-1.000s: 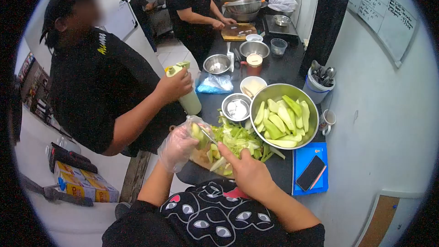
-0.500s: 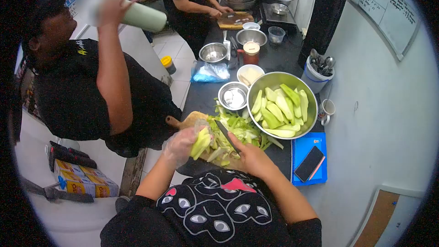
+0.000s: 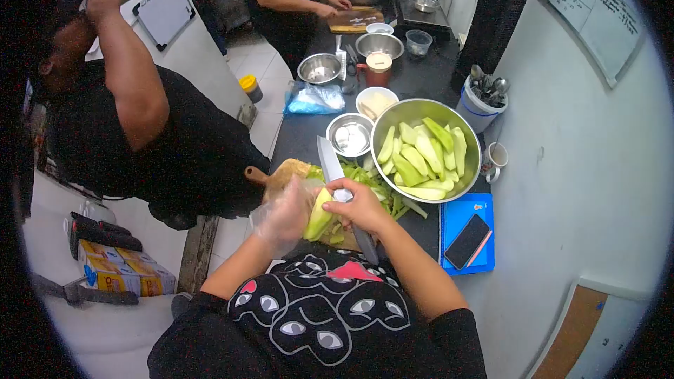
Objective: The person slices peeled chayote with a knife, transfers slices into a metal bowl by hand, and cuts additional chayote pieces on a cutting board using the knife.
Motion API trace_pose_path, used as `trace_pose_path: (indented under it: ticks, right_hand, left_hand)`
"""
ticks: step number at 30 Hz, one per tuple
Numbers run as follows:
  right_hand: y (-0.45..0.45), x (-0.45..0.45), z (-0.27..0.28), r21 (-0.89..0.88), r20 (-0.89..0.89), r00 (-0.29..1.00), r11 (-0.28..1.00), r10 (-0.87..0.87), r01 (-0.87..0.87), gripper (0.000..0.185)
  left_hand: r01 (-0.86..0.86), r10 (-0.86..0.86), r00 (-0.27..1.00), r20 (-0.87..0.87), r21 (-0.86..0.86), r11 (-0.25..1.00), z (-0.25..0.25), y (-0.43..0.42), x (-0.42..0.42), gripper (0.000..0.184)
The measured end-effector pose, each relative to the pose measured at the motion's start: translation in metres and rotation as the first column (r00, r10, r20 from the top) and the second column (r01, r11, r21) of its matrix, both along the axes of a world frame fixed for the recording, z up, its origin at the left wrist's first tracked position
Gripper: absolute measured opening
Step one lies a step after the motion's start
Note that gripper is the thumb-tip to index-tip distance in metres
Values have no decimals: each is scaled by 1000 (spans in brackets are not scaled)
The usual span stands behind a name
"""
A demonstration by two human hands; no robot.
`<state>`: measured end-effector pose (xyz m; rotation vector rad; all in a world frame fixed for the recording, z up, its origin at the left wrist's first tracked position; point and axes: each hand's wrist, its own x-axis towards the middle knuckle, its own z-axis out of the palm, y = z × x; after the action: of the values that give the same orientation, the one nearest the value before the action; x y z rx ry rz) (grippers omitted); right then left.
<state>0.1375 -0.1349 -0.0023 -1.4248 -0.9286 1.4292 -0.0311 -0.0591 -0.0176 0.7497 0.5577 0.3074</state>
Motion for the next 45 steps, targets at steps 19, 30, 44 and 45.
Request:
trace_pose_path:
  ticks: [19,30,44,45]
  right_hand:
    - [-1,-6,3,332,405,874,934,-269,133,80]
    - [-10,13,21,135,4,991,982,-132,130,29]
    - [64,72,77,552,472,805,832,-359,48,45]
    - [51,56,80,600,542,744,800,-392,-15,47]
  left_hand:
    - [48,-4,978,208,-208,977,-19,16,-9,46]
    - [-281,374,831,412,-270,921,18,51,-34,38]
    - [-355,397,915,64,592,723,27,36,-17,38]
    - [-313,484,875,23,789,528,44,26,-11,39]
